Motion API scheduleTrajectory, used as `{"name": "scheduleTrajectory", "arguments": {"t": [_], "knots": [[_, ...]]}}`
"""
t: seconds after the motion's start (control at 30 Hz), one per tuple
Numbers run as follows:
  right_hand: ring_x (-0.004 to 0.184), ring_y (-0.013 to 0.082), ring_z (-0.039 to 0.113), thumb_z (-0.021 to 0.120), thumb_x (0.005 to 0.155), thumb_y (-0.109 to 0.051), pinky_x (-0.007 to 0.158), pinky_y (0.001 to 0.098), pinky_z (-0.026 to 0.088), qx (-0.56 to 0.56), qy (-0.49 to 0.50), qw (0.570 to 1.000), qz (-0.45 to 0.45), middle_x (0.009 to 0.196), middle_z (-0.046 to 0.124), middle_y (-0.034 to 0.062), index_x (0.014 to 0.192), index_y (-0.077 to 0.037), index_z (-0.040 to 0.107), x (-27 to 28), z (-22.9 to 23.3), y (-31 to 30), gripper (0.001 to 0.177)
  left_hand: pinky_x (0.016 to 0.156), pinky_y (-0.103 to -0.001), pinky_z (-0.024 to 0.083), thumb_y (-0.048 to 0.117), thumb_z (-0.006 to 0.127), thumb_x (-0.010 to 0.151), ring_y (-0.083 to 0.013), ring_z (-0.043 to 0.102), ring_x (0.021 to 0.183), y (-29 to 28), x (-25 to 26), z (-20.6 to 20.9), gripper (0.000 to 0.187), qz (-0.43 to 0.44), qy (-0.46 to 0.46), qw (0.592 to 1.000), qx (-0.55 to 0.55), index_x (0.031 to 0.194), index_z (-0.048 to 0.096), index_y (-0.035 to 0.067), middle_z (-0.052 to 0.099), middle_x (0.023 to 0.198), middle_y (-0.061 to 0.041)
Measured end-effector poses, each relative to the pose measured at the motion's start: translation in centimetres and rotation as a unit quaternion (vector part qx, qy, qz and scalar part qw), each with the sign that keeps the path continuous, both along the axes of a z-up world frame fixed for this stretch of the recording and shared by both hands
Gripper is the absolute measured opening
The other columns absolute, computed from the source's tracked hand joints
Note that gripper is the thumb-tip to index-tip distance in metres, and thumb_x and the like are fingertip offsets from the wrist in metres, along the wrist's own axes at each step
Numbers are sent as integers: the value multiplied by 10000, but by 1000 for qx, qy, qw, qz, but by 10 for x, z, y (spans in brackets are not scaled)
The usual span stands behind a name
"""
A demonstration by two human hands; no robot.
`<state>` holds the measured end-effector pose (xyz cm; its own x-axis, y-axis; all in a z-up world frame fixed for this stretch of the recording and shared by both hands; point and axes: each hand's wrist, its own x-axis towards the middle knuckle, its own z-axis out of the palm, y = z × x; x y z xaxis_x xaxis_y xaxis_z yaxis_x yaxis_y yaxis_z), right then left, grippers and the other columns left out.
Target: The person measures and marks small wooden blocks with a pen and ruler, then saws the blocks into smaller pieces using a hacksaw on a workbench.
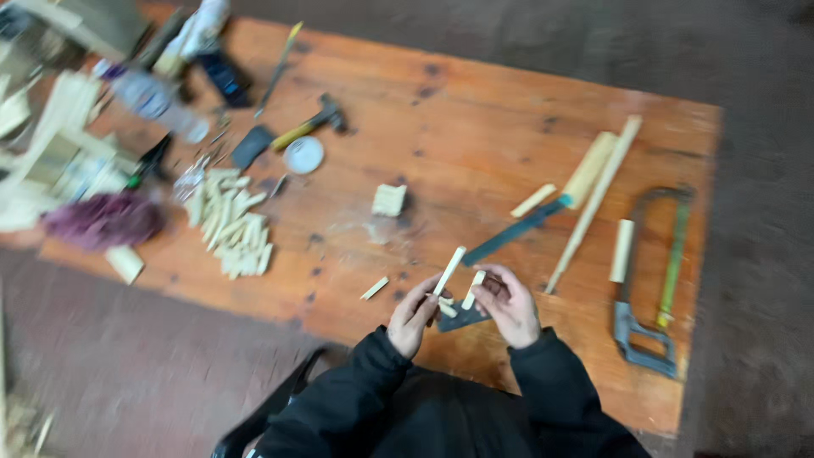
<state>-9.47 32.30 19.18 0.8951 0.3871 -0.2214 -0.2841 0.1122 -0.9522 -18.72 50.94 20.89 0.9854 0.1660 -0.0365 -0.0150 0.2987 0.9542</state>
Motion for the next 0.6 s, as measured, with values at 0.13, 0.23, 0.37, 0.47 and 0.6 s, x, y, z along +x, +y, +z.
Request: {"name": "scheduleTrajectory", "arguments": {"t": [0.13,0.23,0.37,0.47,0.6], "knots": [[917,126,694,803,849,-20,865,241,582,-54,-111,987,-101,1008,719,82,1219,-27,634,-5,88,-16,407,581,-243,450,180,496,1046,-110,582,664,-21,8,71,444,-96,69,993,2,1460,521,23,728,1064,-47],[950,160,660,778,882,-88,859,273,580,-90,-130,978,-137,1118,658,78,1286,-58,566,-10,150,-20,457,633,-264,466,265,494,1063,-120,547,723,-37,15,98,496,-158,17,987,-1,1494,473,21,720,1137,-70],[935,149,670,797,861,-95,820,279,582,-60,-130,975,-167,1102,647,76,1303,-70,563,-18,156,-34,501,896,-338,554,353,558,1043,-193,689,1060,-46,24,131,517,-178,-51,978,94,1422,509,4,697,1199,-111],[949,163,709,812,835,-49,814,282,601,-55,-133,972,-184,1118,667,89,1307,-49,579,-23,158,-40,527,793,-364,547,398,537,1049,-211,685,956,-53,25,134,473,-183,-66,968,158,1385,542,66,680,1165,-83],[913,147,687,837,813,-68,813,264,599,-88,-133,970,-184,1060,703,86,1276,-60,620,-25,170,-43,511,668,-298,444,369,568,1040,-120,541,717,-55,25,129,420,-158,-62,967,189,1294,622,39,637,892,-20]]}}
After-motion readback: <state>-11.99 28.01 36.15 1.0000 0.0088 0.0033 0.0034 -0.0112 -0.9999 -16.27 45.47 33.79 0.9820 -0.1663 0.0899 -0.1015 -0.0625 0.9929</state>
